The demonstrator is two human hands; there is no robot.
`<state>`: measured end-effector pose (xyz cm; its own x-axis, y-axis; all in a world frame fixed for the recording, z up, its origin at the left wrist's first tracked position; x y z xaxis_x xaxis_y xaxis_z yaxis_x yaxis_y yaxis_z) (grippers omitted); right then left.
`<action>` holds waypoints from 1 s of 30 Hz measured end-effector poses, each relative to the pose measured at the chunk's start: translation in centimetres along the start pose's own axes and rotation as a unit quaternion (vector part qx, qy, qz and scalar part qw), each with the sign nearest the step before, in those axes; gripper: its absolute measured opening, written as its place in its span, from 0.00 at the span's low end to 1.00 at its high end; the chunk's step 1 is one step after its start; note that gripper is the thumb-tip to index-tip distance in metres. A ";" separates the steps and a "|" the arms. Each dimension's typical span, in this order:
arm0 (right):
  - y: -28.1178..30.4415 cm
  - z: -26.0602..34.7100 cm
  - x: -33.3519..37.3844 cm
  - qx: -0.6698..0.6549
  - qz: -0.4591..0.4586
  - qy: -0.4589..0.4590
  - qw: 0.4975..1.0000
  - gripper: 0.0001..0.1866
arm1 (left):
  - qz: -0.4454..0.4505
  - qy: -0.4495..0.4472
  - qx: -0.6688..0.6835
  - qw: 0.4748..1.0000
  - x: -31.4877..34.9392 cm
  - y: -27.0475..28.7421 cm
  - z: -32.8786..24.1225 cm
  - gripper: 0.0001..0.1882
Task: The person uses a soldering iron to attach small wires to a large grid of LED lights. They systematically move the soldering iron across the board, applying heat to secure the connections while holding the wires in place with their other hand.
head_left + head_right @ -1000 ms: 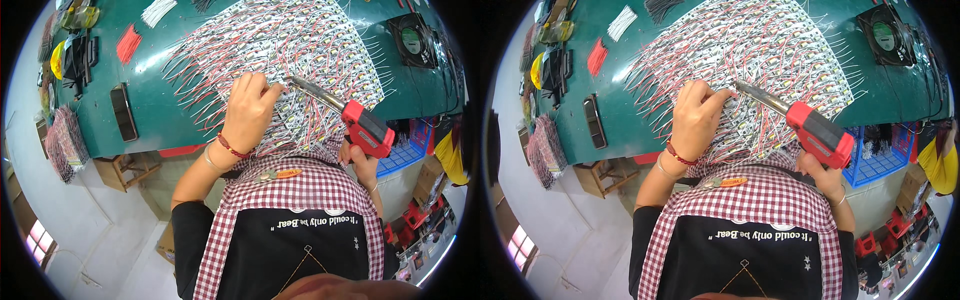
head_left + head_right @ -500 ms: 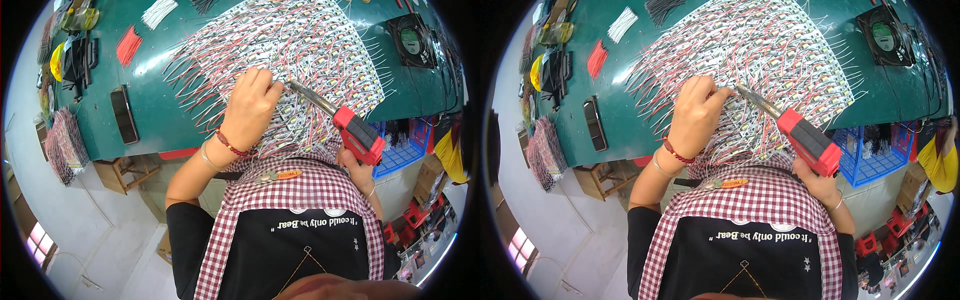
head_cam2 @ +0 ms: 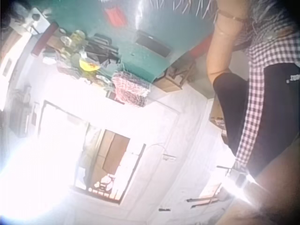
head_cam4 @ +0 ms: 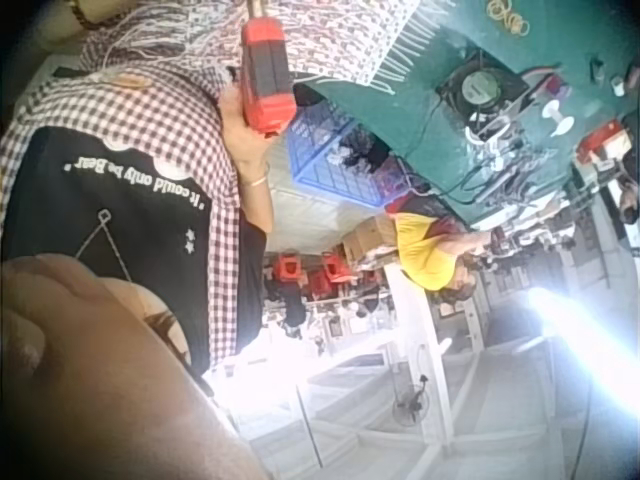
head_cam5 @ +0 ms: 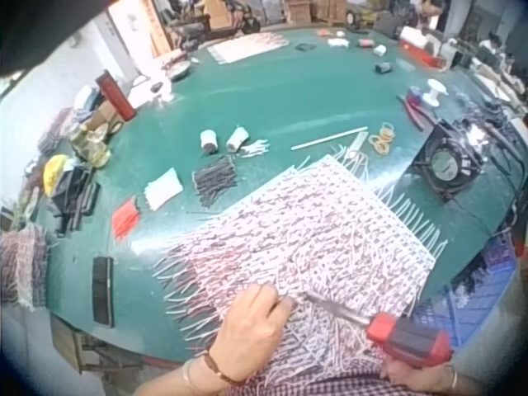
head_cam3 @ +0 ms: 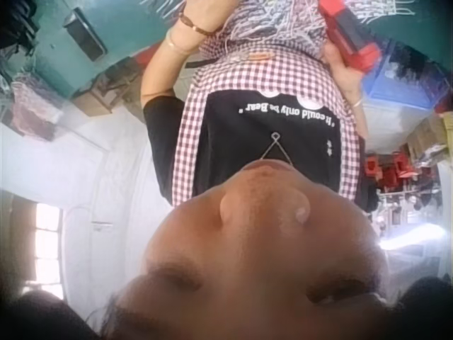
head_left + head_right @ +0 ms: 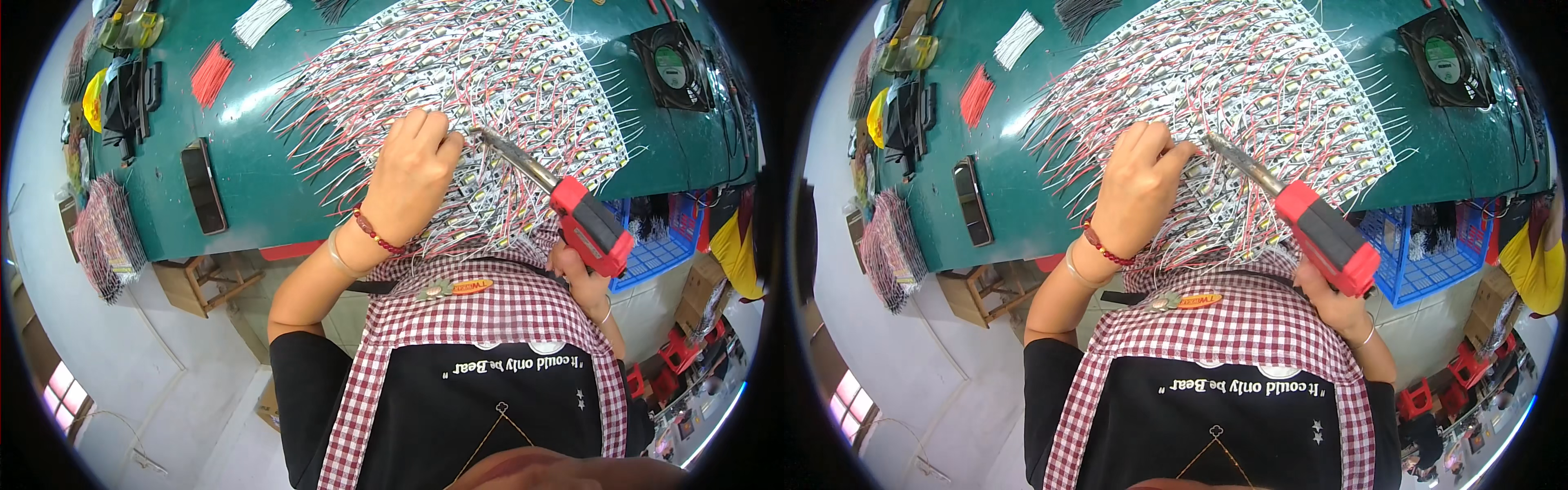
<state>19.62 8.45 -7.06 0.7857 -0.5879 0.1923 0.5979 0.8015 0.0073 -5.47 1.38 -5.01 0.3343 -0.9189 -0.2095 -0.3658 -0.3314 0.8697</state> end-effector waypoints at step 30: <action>0.3 -0.1 -0.7 -0.135 -0.019 0.032 0.990 0.30 | 0.002 -0.017 -0.096 0.995 0.2 0.2 -0.2 0.09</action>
<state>19.24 9.10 -7.34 0.7652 -0.6295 0.1347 0.6409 0.7252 -0.2518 -5.33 1.14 -4.83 0.3026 -0.9277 -0.2186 -0.1932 -0.2843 0.9391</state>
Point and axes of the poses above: each hand's wrist, its own x-axis away from the middle knuckle, its own y-axis out of the back of the hand, z = x × y, the point moved 5 cm from there along -x, towards the middle knuckle, and after that the axes turned 9 degrees about y, right-handed, at the moved point
